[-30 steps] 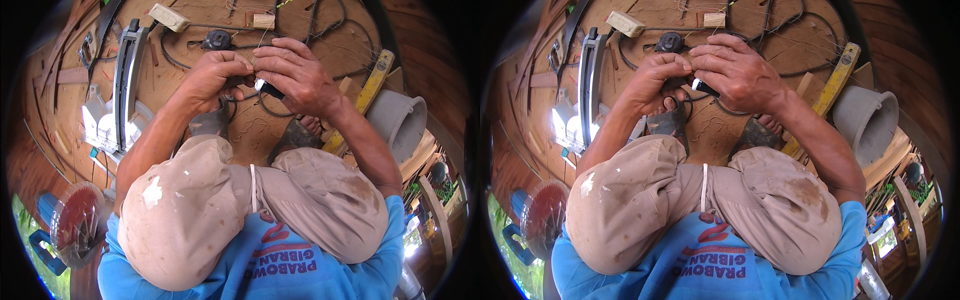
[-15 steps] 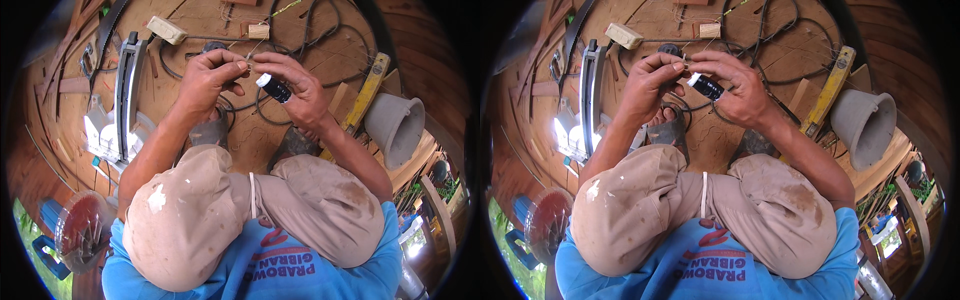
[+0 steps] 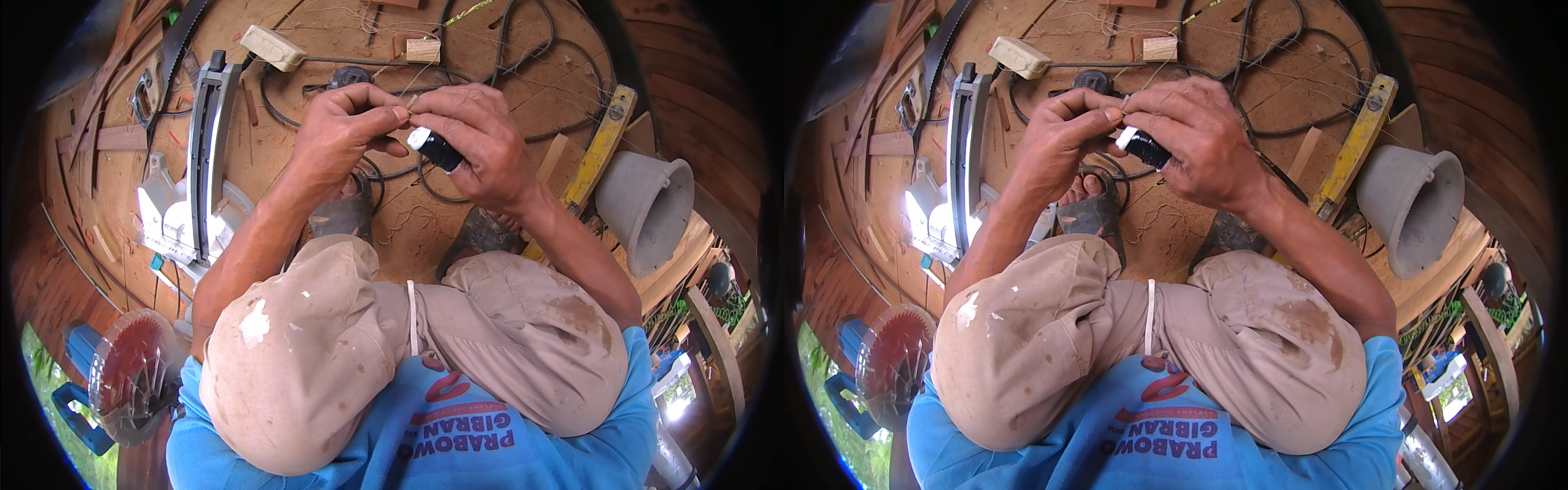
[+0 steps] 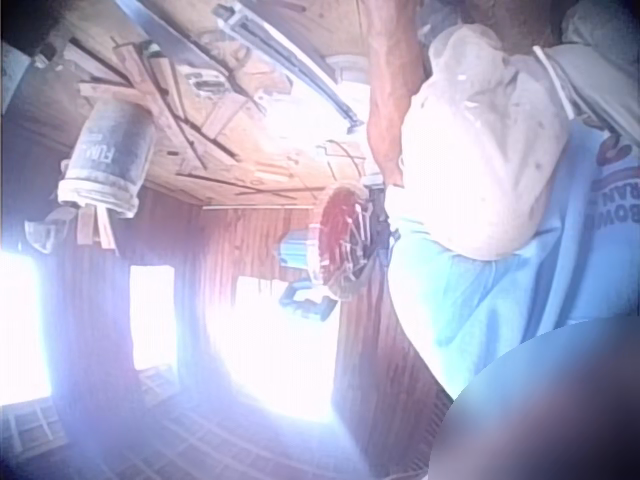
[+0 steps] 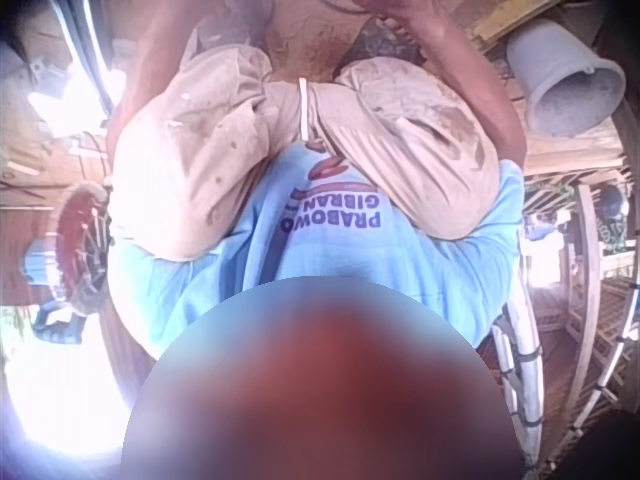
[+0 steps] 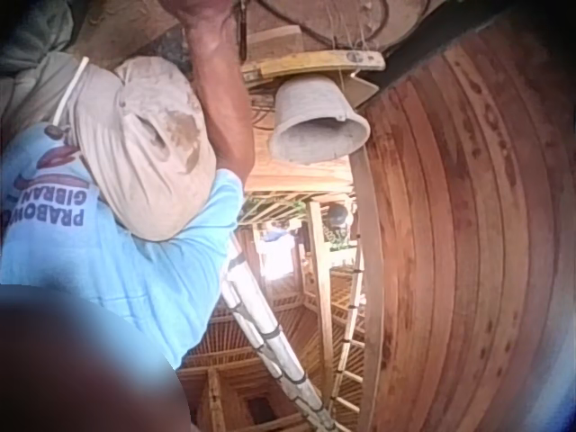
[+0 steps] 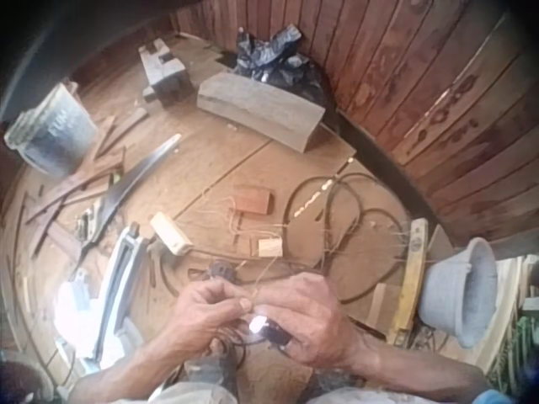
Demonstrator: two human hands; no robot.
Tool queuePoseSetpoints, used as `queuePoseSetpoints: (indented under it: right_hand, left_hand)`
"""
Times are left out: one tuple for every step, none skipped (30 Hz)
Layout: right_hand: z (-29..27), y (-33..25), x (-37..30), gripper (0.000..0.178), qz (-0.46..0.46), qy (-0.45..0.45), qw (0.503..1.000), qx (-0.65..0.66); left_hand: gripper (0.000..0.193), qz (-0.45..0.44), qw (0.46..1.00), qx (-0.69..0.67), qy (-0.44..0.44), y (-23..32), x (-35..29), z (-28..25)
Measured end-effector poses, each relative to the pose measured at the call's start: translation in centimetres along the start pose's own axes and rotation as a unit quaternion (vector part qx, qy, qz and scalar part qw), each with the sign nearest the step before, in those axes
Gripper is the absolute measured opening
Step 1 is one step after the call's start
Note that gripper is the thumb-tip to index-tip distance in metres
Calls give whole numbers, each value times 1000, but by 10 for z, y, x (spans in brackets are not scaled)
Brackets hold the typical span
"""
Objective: The person strips insulation from a wire, twists the exposed strands, and wraps the connection with electrical tape. The person uses pliers to strip the wire and then applies tape by hand.
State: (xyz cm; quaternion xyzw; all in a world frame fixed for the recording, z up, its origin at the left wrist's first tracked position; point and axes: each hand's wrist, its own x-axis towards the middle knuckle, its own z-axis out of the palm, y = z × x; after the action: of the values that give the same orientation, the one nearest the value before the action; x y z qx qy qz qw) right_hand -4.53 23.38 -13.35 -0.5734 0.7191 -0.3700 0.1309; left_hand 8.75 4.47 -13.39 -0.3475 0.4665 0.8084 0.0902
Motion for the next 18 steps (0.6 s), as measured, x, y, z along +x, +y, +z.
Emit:
queuePoseSetpoints:
  right_hand:
    - [-1,0,2,33,-38,0,998,-50]
    - [-3,0,3,32,-62,4,996,-68]
    - [-4,1,5,31,-85,7,993,-86]
    - [-5,1,7,30,-106,5,989,-105]
    - [-6,2,8,29,-119,0,988,-101]
    - [-8,2,10,29,-130,-10,986,-100]
    - [-9,3,12,29,-141,-21,985,-98]
    - [-11,4,14,29,-149,-29,984,-94]
    - [-12,5,15,29,-157,-37,983,-90]
    - [-12,6,17,29,-167,-41,982,-85]
    - [-14,7,18,28,-173,-51,980,-85]
    - [-15,9,18,27,-181,-57,978,-85]
    - [-16,10,18,26,-189,-67,976,-87]
    - [-17,13,18,25,-160,-58,985,-41]
    - [-17,15,17,24,-130,-53,990,3]
    - [-18,18,15,23,-90,-54,994,40]
    - [-18,19,13,22,-39,-25,994,102]
    - [-16,19,10,21,23,0,987,159]
  left_hand:
    - [19,-6,1000,-5,-5,0,0,0]
    - [19,-16,1000,-10,-6,1,0,-1]
    - [19,-21,1000,-18,-13,1,-1,-1]
    - [19,-29,999,-25,-17,2,-2,-1]
    - [19,-42,998,-32,-16,2,-2,-2]
    - [19,-44,998,-28,-18,3,-3,-2]
    - [19,-51,998,-24,-17,4,-4,-2]
    - [19,-58,998,-19,-15,4,-5,-2]
    - [16,-65,997,-27,-18,4,-5,-1]
    - [14,-71,997,-34,-21,4,-6,-1]
    - [11,-78,996,-42,-25,4,-6,-1]
    - [11,-80,996,-45,-23,4,-6,-1]
    - [12,-83,995,-47,-22,3,-6,-1]
    - [12,-85,995,-49,-22,2,-6,-2]
    - [12,-78,996,-45,-18,2,-5,-3]
    - [12,-69,997,-41,-16,2,-5,-4]
    - [13,-59,998,-37,-14,3,-4,-5]
    - [15,-48,998,-35,-12,3,-5,-6]
